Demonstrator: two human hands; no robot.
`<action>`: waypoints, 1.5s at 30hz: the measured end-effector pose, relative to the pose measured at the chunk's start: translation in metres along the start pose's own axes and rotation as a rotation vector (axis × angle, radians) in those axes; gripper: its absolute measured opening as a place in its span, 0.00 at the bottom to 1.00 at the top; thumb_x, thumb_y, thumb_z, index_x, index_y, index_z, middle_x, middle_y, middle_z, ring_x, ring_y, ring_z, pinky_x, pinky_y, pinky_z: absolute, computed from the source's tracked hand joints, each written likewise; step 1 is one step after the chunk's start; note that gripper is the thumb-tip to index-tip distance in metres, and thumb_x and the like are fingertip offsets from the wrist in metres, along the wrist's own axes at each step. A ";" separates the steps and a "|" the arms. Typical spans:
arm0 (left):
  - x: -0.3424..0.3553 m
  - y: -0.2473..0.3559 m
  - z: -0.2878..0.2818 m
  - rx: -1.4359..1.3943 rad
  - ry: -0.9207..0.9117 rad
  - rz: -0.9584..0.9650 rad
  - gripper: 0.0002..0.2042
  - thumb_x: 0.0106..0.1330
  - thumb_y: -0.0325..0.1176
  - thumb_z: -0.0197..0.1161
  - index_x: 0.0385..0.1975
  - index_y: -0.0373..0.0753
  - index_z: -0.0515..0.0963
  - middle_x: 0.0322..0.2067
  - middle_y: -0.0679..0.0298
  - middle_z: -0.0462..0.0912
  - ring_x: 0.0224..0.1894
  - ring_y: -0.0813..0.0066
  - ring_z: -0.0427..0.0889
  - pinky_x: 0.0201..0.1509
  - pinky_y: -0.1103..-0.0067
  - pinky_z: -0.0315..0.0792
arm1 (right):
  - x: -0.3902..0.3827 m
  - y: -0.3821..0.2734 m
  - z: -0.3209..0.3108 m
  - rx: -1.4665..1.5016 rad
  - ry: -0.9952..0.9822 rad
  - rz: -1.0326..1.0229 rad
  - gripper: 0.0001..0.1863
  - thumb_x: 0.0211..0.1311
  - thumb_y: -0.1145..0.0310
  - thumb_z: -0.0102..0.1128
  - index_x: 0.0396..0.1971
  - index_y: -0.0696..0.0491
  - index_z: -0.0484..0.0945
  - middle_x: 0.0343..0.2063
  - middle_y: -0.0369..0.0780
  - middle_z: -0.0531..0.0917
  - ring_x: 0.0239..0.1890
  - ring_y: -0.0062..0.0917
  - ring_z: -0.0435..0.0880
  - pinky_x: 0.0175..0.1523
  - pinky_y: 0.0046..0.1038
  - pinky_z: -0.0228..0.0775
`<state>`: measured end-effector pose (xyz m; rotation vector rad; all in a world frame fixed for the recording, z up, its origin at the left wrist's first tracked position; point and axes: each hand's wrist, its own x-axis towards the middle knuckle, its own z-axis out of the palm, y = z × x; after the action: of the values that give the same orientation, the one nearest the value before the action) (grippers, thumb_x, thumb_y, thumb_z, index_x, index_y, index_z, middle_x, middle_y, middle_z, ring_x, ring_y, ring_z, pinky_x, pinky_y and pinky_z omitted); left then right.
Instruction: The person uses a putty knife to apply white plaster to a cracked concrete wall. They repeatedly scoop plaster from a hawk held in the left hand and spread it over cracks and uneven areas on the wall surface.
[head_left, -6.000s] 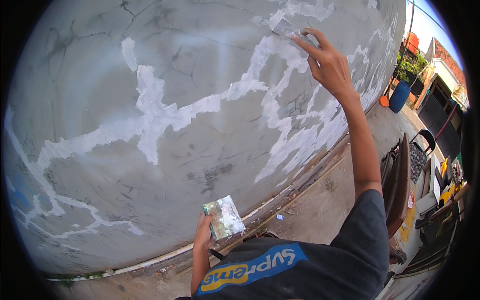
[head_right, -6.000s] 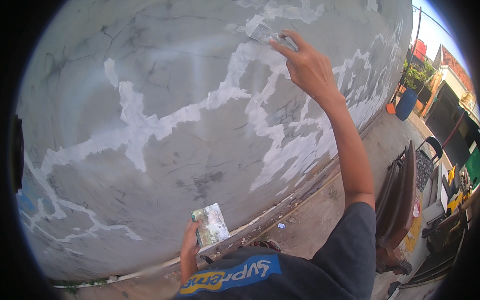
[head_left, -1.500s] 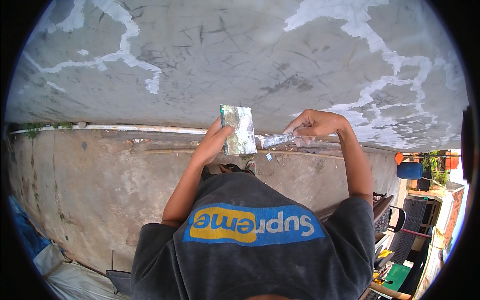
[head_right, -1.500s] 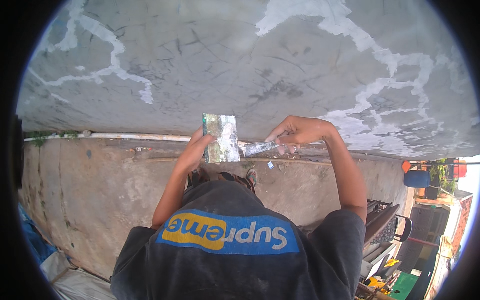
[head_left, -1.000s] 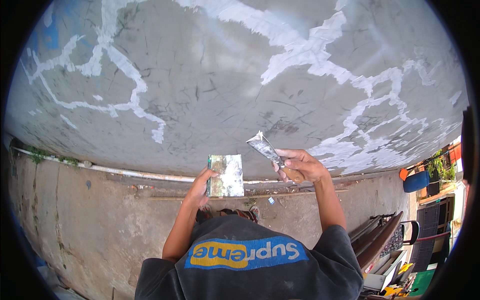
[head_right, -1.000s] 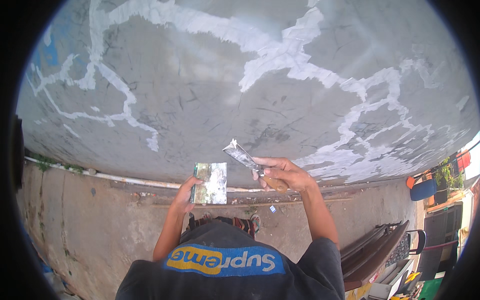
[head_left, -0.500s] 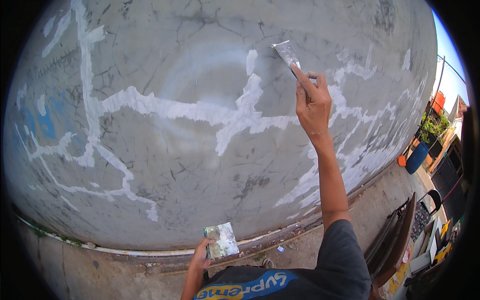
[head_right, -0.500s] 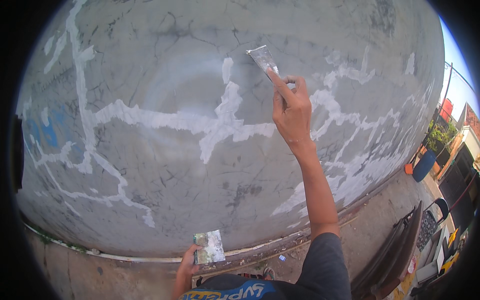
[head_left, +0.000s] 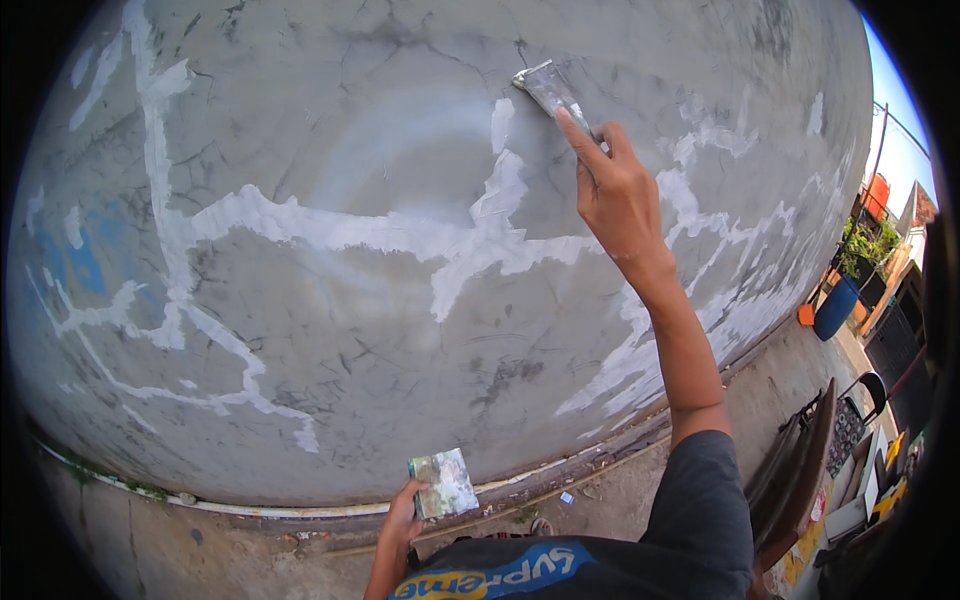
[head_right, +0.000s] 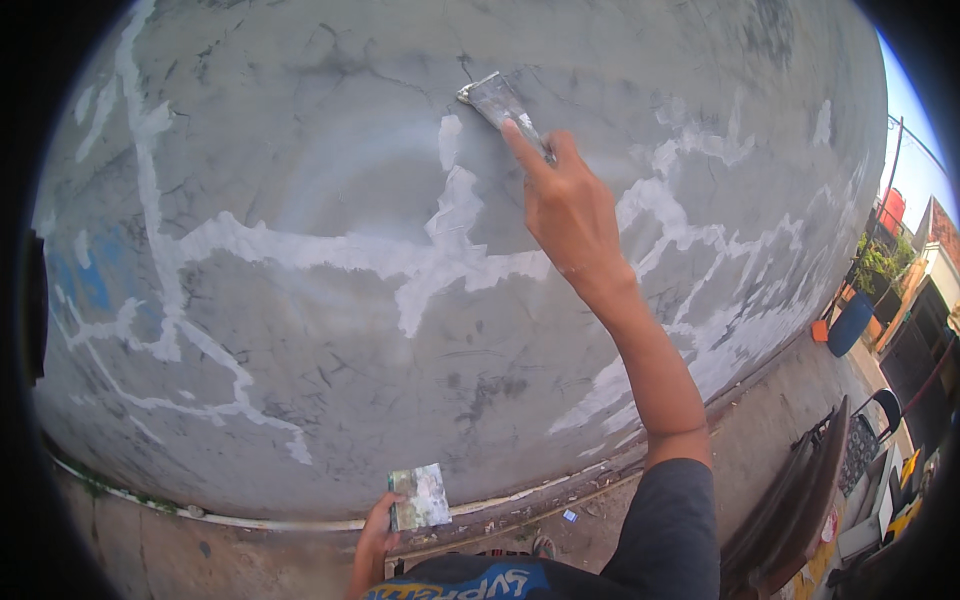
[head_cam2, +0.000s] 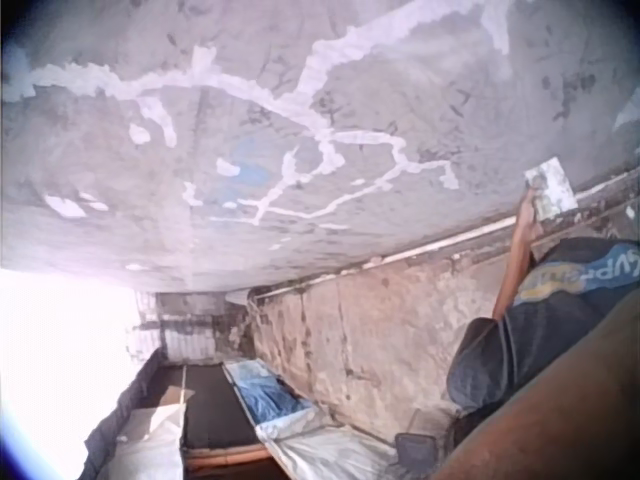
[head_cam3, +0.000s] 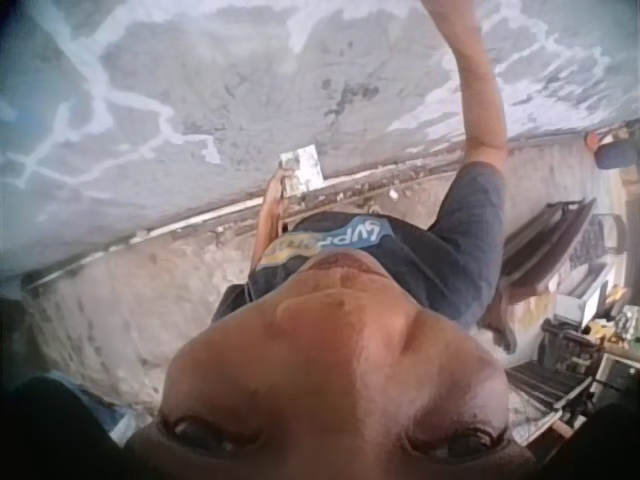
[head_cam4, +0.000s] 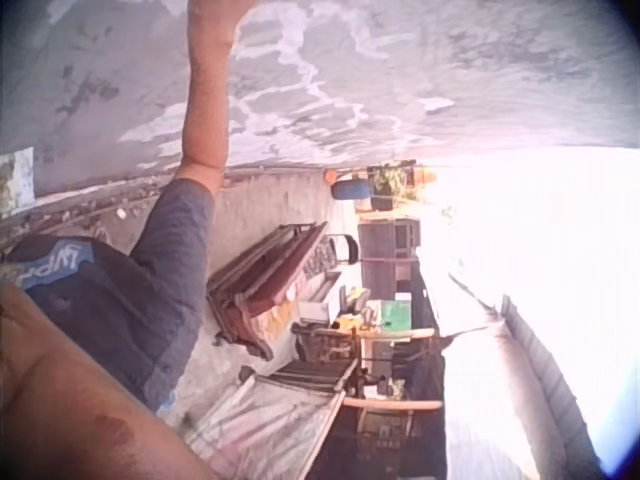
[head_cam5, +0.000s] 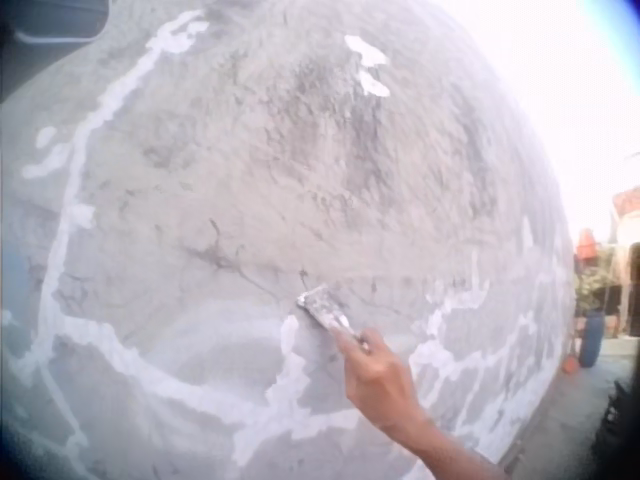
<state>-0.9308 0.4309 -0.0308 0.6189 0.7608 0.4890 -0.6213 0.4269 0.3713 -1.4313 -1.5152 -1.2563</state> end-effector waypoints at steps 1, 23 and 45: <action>0.003 -0.001 -0.002 -0.013 -0.014 0.008 0.22 0.60 0.38 0.53 0.52 0.33 0.70 0.42 0.55 0.80 0.40 0.62 0.82 0.40 0.67 0.79 | 0.000 -0.001 -0.005 -0.033 -0.039 0.000 0.30 0.55 0.84 0.56 0.58 0.41 0.75 0.32 0.40 0.72 0.23 0.30 0.73 0.30 0.30 0.69; 0.003 -0.009 -0.006 -0.087 -0.111 -0.032 0.20 0.60 0.36 0.53 0.50 0.33 0.70 0.41 0.55 0.79 0.41 0.62 0.82 0.44 0.67 0.79 | -0.008 -0.028 -0.029 0.128 -0.115 0.103 0.23 0.60 0.82 0.55 0.55 0.48 0.78 0.27 0.41 0.71 0.22 0.28 0.70 0.30 0.27 0.66; 0.007 0.000 0.002 -0.061 -0.132 -0.065 0.15 0.63 0.32 0.52 0.48 0.33 0.70 0.40 0.55 0.79 0.40 0.63 0.81 0.43 0.68 0.79 | 0.016 -0.046 -0.030 -0.040 -0.163 -0.043 0.23 0.56 0.82 0.57 0.52 0.47 0.79 0.27 0.40 0.74 0.22 0.32 0.73 0.27 0.28 0.66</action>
<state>-0.9250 0.4341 -0.0334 0.5621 0.6372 0.4059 -0.6729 0.4068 0.3865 -1.5669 -1.6443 -1.2264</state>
